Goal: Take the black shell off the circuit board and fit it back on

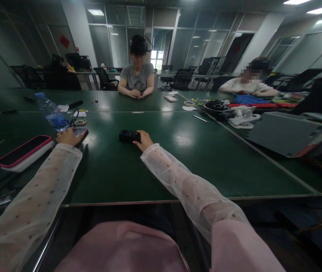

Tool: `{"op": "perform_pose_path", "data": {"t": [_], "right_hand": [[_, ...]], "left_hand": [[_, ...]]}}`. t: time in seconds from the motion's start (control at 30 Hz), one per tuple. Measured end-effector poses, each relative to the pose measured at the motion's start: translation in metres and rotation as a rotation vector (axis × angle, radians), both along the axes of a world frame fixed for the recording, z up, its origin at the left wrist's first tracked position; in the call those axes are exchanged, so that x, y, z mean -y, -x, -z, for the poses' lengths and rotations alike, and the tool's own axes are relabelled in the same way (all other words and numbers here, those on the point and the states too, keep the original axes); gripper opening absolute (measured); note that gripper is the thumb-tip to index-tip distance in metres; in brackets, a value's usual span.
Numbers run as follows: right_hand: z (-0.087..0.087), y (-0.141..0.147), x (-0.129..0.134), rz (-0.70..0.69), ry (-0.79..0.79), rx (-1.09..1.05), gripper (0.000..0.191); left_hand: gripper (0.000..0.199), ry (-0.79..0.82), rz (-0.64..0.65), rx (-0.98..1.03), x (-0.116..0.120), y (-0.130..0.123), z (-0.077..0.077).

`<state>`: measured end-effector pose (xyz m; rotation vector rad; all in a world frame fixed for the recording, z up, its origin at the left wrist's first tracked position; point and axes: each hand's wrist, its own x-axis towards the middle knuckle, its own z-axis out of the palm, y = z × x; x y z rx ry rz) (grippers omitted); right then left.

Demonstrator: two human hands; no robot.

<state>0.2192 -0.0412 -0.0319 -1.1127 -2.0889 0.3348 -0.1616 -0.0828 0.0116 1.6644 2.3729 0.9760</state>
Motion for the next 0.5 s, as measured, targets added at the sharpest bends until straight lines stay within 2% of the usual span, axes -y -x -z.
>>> {"op": "perform_pose_path", "data": {"t": [0.07, 0.13, 0.2, 0.3, 0.5], "right_hand": [[0.001, 0.001, -0.005, -0.009, 0.006, -0.001, 0.054], [0.002, 0.002, -0.01, -0.01, -0.004, -0.01, 0.054], [0.002, 0.003, -0.013, -0.024, 0.003, -0.016, 0.054], [0.001, 0.003, -0.015, -0.036, 0.025, -0.022, 0.055], [-0.003, 0.001, -0.01, -0.056, 0.049, -0.027, 0.055]], "left_hand": [[0.064, 0.064, -0.125, -0.077, 0.007, 0.014, 0.002], [0.065, 0.138, -0.188, -0.149, 0.009, 0.017, 0.002], [0.067, 0.225, -0.177, -0.227, 0.009, 0.012, -0.001], [0.074, 0.274, -0.2, -0.247, 0.005, 0.002, -0.005], [0.076, 0.347, -0.266, -0.332, -0.001, -0.007, -0.007]]}}
